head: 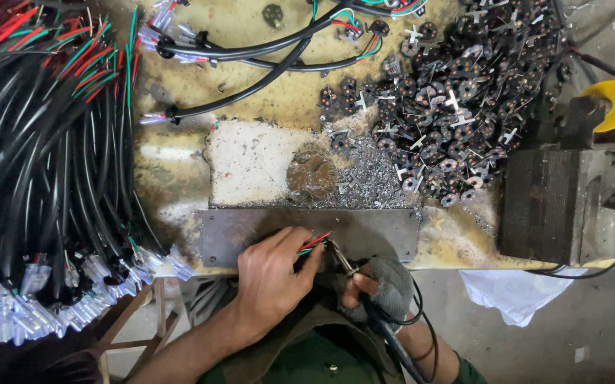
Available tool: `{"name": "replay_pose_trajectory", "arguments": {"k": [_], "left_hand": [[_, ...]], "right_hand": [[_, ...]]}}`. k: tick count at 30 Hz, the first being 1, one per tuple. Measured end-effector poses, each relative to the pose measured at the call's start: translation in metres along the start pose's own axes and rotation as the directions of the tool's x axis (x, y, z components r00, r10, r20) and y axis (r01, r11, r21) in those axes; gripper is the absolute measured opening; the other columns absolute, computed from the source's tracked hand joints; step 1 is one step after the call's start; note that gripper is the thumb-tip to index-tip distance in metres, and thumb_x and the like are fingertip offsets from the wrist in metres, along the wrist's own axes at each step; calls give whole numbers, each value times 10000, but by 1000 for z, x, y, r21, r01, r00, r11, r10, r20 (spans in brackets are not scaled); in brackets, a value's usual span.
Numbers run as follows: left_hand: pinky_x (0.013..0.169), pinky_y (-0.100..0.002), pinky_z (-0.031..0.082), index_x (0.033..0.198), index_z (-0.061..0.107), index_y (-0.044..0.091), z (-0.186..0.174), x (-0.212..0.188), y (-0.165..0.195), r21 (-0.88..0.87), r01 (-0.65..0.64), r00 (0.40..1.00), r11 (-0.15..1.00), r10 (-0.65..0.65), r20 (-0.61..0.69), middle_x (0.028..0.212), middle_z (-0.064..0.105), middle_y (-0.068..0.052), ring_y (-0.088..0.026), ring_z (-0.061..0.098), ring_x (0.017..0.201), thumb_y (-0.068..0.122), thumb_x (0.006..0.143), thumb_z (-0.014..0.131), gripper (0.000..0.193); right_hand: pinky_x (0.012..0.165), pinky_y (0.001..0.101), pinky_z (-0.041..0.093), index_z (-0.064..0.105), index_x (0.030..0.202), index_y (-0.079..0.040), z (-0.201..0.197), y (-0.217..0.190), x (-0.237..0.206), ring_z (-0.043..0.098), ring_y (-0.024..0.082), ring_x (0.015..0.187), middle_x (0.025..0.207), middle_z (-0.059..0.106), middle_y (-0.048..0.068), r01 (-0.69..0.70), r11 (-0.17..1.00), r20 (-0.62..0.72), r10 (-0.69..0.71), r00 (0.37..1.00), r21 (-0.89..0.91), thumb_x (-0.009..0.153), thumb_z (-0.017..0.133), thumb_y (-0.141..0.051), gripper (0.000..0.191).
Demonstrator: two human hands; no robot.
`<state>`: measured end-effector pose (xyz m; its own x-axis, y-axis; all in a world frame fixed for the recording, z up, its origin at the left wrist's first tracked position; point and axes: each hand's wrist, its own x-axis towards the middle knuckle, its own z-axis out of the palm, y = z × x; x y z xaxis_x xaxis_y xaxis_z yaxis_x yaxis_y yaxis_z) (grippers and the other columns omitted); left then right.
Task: The person solders wire ends to terminal connectors at a workbench. They pick up a wire, position its stripped end against a connector, apply a soldering iron and solder to join them, then set the finished assembly aside and reach for the next wire, repeating the process.
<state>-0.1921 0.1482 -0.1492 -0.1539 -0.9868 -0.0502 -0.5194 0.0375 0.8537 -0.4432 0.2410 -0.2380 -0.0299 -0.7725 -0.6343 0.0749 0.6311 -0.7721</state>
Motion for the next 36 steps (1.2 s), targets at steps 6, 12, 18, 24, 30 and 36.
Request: {"name": "replay_pose_trajectory", "arguments": {"k": [6, 12, 18, 24, 30, 36], "left_hand": [[603, -471, 517, 921, 667, 57, -1, 1, 2, 23, 12, 1000, 1000, -12, -3, 828, 690, -126, -378, 675, 733, 192, 846, 757, 179], [590, -477, 516, 858, 665, 71, -3, 6, 4, 24, 55, 998, 998, -56, 23, 785, 699, -126, -369, 683, 703, 214, 829, 760, 174], [576, -480, 511, 843, 667, 70, -2, 9, 4, 26, 43, 999, 999, -44, 28, 756, 691, -131, -367, 681, 675, 222, 806, 767, 185], [567, -468, 520, 817, 668, 74, 0, 10, 5, 47, 51, 998, 998, -52, 24, 733, 686, -121, -357, 679, 647, 223, 786, 770, 182], [562, -465, 521, 830, 674, 79, -1, 10, 4, 28, 45, 999, 999, -46, 17, 746, 694, -121, -358, 681, 655, 228, 804, 765, 176], [574, -473, 519, 821, 671, 80, -2, 9, 5, 44, 56, 998, 997, -58, 40, 744, 693, -124, -361, 681, 661, 230, 815, 756, 173]], "right_hand": [[568, 323, 480, 684, 931, -118, 2, -10, -1, 606, 183, 602, 694, 678, 56, 656, 565, 112, -709, 696, -500, 945, 688, -132, 19], [595, 359, 515, 738, 776, -37, -7, -13, 8, 657, 217, 557, 621, 713, 46, 674, 440, 258, -689, 677, -593, 932, 720, -316, 319], [626, 305, 519, 696, 927, -155, -12, -6, -3, 669, 169, 623, 702, 707, 13, 505, 737, 252, -438, 863, -449, 941, 676, -117, 45], [599, 285, 474, 586, 1169, -100, 8, -10, -7, 578, 150, 623, 769, 627, 68, 827, 362, 171, -867, 468, -430, 962, 671, -88, 225], [492, 371, 526, 678, 674, 15, -11, -29, -3, 661, 256, 517, 597, 690, 167, 12, 999, 262, 2, 965, -52, 908, 675, -191, 311], [554, 375, 484, 700, 647, -78, -10, -20, -4, 625, 281, 552, 600, 669, 106, 470, 749, 285, -376, 882, -467, 907, 665, -262, 320]]}}
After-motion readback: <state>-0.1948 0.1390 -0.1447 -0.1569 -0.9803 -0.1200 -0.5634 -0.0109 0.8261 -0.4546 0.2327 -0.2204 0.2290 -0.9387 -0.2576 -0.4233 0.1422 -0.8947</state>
